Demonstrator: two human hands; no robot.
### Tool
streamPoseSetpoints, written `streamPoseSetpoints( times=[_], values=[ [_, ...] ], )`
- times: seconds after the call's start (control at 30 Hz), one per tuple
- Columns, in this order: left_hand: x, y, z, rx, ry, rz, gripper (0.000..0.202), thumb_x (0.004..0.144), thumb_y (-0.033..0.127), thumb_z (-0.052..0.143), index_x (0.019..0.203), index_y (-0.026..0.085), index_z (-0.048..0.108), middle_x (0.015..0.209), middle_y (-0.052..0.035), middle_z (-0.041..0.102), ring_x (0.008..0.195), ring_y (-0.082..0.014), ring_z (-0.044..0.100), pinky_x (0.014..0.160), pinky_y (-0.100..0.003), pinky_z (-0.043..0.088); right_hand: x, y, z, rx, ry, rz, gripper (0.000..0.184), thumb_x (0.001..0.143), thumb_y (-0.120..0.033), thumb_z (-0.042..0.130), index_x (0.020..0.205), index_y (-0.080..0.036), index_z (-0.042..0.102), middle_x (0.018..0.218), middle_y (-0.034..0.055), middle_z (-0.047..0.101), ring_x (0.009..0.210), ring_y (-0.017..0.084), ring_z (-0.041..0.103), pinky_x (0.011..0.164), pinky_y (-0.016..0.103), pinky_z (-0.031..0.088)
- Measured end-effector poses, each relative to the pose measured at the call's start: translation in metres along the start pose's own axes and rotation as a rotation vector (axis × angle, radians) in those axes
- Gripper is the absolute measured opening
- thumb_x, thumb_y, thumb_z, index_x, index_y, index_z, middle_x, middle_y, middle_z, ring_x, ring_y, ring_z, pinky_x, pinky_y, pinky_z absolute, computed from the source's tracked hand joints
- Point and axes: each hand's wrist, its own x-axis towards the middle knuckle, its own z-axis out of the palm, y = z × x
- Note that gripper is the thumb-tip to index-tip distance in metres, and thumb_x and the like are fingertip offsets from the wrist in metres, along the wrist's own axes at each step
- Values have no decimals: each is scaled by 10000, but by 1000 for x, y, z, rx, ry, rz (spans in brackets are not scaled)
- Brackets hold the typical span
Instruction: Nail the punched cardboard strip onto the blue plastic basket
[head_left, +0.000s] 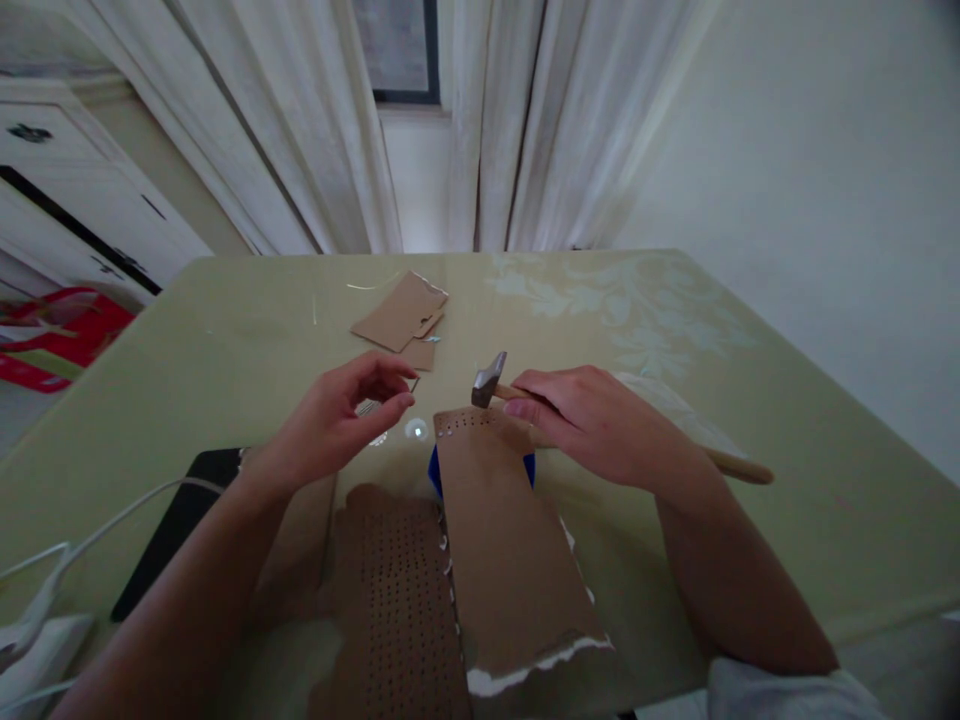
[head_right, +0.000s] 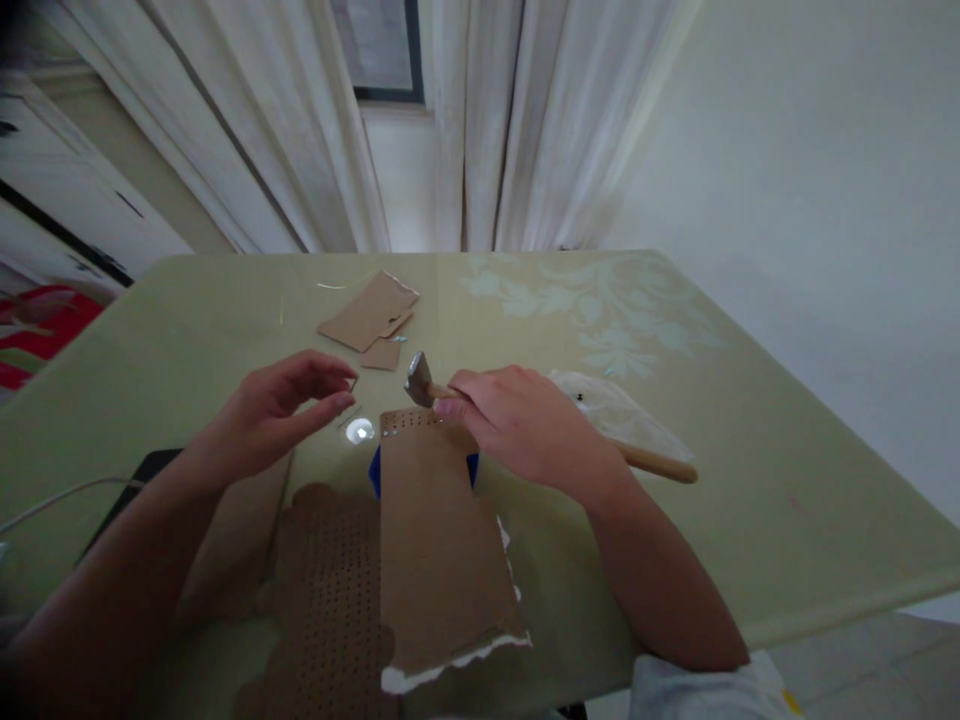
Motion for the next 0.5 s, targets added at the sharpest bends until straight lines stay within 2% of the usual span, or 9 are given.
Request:
streamPoseSetpoints(
  times=[0.03, 0.1, 0.2, 0.3, 0.5],
  values=[
    [-2, 7, 9, -58, 22, 30, 334, 979, 432, 721, 1210, 192, 745, 906, -54, 788, 812, -182, 719, 742, -296, 578, 0, 0, 0, -2, 4, -2, 327, 1171, -364, 526, 987, -191, 733, 939, 73, 785, 828, 202, 685, 770, 329, 403],
    [-3, 13, 26, -136, 46, 61, 281, 989, 396, 725, 1174, 190, 768, 942, -66, 800, 837, -178, 721, 755, -293, 578, 0, 1, -1, -8, 12, 1, 334, 1175, -371, 521, 996, -191, 738, 953, 79, 792, 846, 209, 698, 775, 332, 406],
    [-4, 11, 42, -157, 30, 41, 222, 982, 405, 735, 1005, 187, 769, 797, -26, 734, 656, -132, 595, 587, -252, 465, -1, 1, -1, -14, 12, 14, 332, 1177, -368, 526, 984, -187, 728, 949, 78, 789, 846, 209, 700, 781, 334, 409],
    [-5, 6, 45, -125, -8, 6, 254, 984, 437, 738, 978, 186, 771, 722, -1, 685, 571, -110, 484, 514, -243, 363, -1, 1, -1, -15, 13, 10, 326, 1179, -365, 527, 988, -190, 725, 950, 73, 785, 843, 204, 693, 779, 331, 406],
    [-7, 4, 42, -54, -43, 22, 229, 1010, 412, 724, 1003, 195, 795, 774, -6, 737, 579, -107, 495, 530, -239, 377, 0, 1, 0, -44, 17, -1, 325, 1180, -362, 534, 974, -180, 708, 919, 71, 768, 818, 199, 665, 758, 332, 384]
  ],
)
